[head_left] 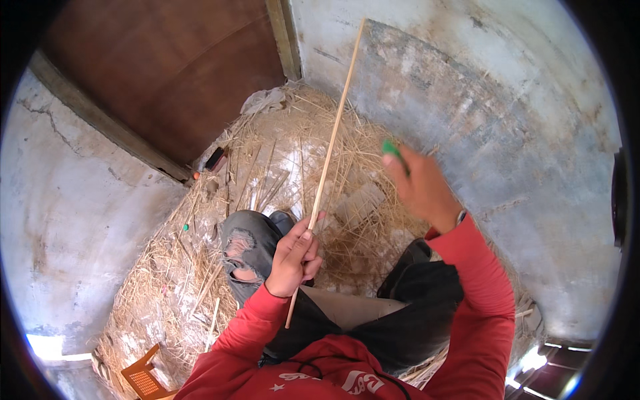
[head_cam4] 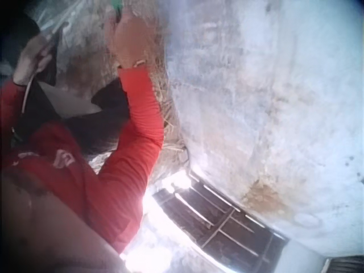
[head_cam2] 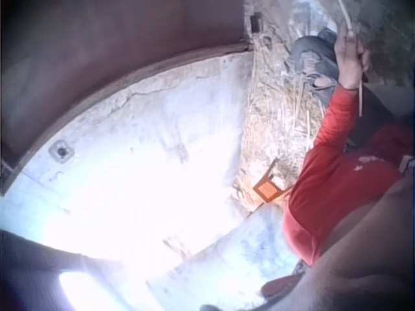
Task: The person trims and shaves a thin bamboo stick using a knife, rotating the stick and making repeated downward cuts while sitting on a floor covered in shavings.
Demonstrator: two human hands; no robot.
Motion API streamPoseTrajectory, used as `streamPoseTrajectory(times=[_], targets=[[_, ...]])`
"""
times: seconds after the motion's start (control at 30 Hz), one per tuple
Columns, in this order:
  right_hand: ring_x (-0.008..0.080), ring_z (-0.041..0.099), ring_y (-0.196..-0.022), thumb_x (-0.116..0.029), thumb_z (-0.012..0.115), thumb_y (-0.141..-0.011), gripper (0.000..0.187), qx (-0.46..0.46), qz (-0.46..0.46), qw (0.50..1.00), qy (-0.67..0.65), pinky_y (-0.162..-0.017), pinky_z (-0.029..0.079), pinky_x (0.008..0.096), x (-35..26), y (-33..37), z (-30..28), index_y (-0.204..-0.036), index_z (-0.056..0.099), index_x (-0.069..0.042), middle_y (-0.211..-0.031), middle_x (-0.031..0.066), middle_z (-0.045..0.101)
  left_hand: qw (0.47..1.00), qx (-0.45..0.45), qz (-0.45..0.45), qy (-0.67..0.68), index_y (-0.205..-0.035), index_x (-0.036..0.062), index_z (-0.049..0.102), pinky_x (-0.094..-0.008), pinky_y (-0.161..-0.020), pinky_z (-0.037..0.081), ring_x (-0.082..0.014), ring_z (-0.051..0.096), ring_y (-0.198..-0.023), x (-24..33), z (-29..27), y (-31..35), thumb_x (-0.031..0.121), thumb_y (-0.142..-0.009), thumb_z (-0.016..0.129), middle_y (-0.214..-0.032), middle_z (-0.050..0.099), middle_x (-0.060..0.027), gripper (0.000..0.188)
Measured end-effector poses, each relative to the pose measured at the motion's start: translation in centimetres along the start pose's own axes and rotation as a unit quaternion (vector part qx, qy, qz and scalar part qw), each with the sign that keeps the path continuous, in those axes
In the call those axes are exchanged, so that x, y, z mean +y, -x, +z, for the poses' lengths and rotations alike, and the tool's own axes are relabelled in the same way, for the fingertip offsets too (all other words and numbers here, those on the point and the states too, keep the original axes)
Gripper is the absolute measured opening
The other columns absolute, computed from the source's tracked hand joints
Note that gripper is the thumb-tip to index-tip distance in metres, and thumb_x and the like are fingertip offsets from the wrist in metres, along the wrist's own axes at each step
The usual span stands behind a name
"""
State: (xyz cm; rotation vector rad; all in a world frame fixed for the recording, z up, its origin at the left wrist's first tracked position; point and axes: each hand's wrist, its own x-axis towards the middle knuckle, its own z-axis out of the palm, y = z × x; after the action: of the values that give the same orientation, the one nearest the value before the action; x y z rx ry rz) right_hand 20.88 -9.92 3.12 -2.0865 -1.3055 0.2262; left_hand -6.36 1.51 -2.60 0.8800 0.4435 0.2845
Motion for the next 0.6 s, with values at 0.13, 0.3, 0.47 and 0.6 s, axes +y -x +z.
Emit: streamPoseTrajectory(times=[0.13, 0.3, 0.47, 0.6], targets=[[0.0431, 0.061, -0.054, -0.048, 0.053, -0.105, 0.049, -0.094, -0.088, 0.992, 0.014, -0.054, 0.048, 0.0531, -3.9, 2.5, 1.9, -0.087, 0.065, -0.004, -0.059, 0.0207, 0.06, 0.999, 0.02, 0.026, -0.035, -0.158, 0.0053, 0.038, -0.0238, -0.044, 0.025, -0.0066, 0.025, -0.047, 0.3, 0.7, -0.7, 0.022, -0.114, 0.041, -0.069, 0.032, 0.0038, 0.047], [0.0461, 0.065, -0.06, -0.049, 0.055, -0.103, 0.049, -0.166, -0.103, 0.98, 0.043, -0.056, 0.05, 0.0562, -4.6, 4.4, 4.2, -0.086, 0.065, -0.004, -0.064, 0.0235, 0.064, 0.995, 0.031, 0.034, -0.084, -0.157, 0.0079, 0.039, -0.0219, -0.044, 0.023, -0.0051, 0.025, -0.047, -0.7, 1.5, -1.3, 0.022, -0.113, 0.044, -0.069, 0.031, 0.0048, 0.047], [0.0464, 0.066, -0.062, -0.048, 0.054, -0.103, 0.049, -0.142, -0.1, 0.984, 0.046, -0.056, 0.051, 0.0559, -3.9, 4.6, 5.1, -0.09, 0.068, -0.004, -0.065, 0.0238, 0.066, 0.997, 0.028, 0.016, -0.067, -0.157, 0.006, 0.038, -0.0232, -0.043, 0.026, -0.0059, 0.03, -0.046, -0.8, 1.9, -1.4, 0.021, -0.113, 0.043, -0.07, 0.037, 0.0032, 0.047], [0.0446, 0.067, -0.062, -0.047, 0.056, -0.102, 0.045, -0.134, -0.103, 0.982, 0.085, -0.058, 0.053, 0.0555, -2.6, 4.5, 6.1, -0.1, 0.072, -0.005, -0.07, 0.021, 0.069, 0.997, 0.067, -0.018, -0.03, -0.155, 0.0062, 0.042, -0.0222, -0.043, 0.022, -0.0055, 0.025, -0.046, -1.2, 2.4, -0.9, 0.023, -0.112, 0.046, -0.069, 0.031, 0.005, 0.047]])
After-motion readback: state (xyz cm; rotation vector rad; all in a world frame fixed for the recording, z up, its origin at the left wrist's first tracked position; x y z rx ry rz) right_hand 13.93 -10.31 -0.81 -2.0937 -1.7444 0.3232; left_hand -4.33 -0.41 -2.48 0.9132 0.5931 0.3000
